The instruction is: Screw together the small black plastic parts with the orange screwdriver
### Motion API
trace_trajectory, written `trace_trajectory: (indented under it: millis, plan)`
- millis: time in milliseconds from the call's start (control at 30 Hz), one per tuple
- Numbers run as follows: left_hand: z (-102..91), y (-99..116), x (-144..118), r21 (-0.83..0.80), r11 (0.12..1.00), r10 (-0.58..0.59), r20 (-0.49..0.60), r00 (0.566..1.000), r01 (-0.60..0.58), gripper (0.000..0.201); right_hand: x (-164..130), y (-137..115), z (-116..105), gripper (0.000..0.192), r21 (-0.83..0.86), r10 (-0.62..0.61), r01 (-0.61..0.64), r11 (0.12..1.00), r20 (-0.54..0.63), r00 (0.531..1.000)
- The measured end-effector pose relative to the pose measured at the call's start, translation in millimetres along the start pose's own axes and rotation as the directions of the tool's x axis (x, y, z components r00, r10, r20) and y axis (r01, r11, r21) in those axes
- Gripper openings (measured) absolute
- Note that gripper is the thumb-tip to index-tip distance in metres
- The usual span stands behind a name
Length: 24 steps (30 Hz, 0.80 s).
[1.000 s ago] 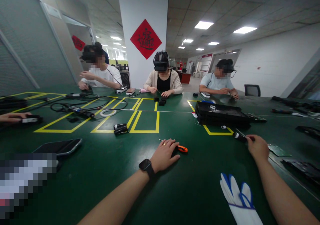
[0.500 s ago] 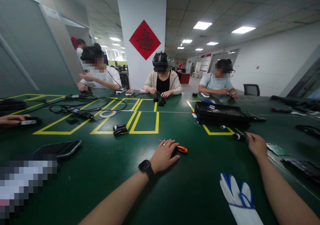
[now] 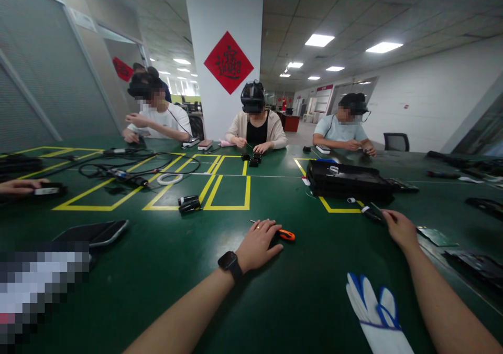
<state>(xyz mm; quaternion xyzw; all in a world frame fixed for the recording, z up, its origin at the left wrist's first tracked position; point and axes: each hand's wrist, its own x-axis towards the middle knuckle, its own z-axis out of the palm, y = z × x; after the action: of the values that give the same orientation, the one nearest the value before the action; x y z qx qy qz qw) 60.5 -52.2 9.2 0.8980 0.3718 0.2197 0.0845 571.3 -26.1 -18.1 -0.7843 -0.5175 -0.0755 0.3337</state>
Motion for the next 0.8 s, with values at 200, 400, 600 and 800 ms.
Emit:
trace_trajectory:
  millis: [200, 400, 600, 800]
  plan:
    - [1.5, -1.0, 0.0, -0.009, 1.0, 0.0, -0.006, 1.0, 0.0, 0.051, -6.3, -20.8, 5.3, 0.054, -0.009, -0.023, 0.023, 1.0, 0.043, 0.999]
    - [0.0, -0.8, -0.3, -0.003, 1.0, 0.005, 0.0, 1.0, -0.005, 0.052, 0.9, -16.2, 12.2, 0.045, -0.113, 0.007, 0.003, 0.994, 0.089, 0.996]
    - [0.6, -0.9, -1.4, 0.008, 1.0, 0.001, -0.004, 1.0, -0.001, 0.051, -1.0, -2.6, 4.7, 0.042, -0.054, 0.217, -0.219, 0.974, -0.05, 0.975]
    - [-0.7, 2.7, 0.3, 0.056, 0.998, 0.016, -0.055, 0.998, -0.013, 0.049, -3.9, -2.0, -1.0, 0.037, -0.043, 0.301, -0.307, 0.951, -0.112, 0.947]
